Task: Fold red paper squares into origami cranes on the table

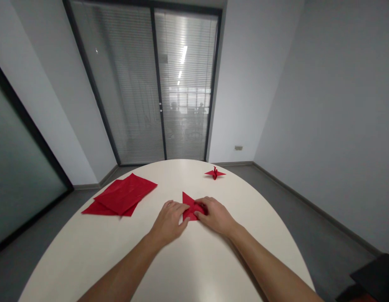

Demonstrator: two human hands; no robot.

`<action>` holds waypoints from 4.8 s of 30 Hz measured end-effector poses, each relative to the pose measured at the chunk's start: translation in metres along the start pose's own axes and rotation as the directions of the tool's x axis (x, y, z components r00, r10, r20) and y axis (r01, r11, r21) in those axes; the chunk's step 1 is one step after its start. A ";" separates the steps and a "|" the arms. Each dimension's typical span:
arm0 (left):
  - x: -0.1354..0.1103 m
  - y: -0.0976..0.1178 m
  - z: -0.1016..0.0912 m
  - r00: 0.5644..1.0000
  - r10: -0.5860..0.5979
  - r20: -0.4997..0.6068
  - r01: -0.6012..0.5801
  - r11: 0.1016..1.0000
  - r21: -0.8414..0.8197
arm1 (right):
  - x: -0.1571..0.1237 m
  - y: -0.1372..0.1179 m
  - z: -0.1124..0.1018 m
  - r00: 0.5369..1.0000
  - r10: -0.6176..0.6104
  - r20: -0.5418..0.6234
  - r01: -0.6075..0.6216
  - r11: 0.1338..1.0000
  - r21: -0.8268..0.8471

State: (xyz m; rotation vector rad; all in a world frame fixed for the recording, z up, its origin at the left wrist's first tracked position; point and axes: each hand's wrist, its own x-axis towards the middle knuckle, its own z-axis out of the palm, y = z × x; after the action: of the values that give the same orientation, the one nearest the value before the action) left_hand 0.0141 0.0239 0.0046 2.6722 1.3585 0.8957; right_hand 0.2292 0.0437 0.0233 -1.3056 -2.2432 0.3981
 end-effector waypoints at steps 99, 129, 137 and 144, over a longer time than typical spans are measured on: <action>0.003 -0.008 0.001 0.879 -0.432 -0.199 0.352 0.873 -0.338 | 0.006 -0.002 0.019 0.996 0.015 -0.090 0.044 0.790 0.612; -0.002 0.005 0.005 0.973 -0.129 0.189 0.132 0.991 -0.001 | -0.007 -0.008 0.002 0.947 -0.074 0.312 0.105 0.991 -0.082; -0.005 0.006 0.002 0.966 -0.087 0.244 0.070 0.995 0.075 | -0.004 -0.006 0.004 0.974 -0.057 0.219 0.094 0.982 -0.162; -0.003 0.013 -0.006 0.981 0.018 0.196 -0.014 1.000 -0.019 | -0.007 -0.019 0.016 0.972 -0.066 0.225 0.100 0.985 -0.141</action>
State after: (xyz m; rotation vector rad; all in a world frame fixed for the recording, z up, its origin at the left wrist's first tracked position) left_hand 0.0193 0.0124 0.0121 2.6771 1.2819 0.6219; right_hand 0.2094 0.0284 0.0177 -1.2909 -2.5473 0.3622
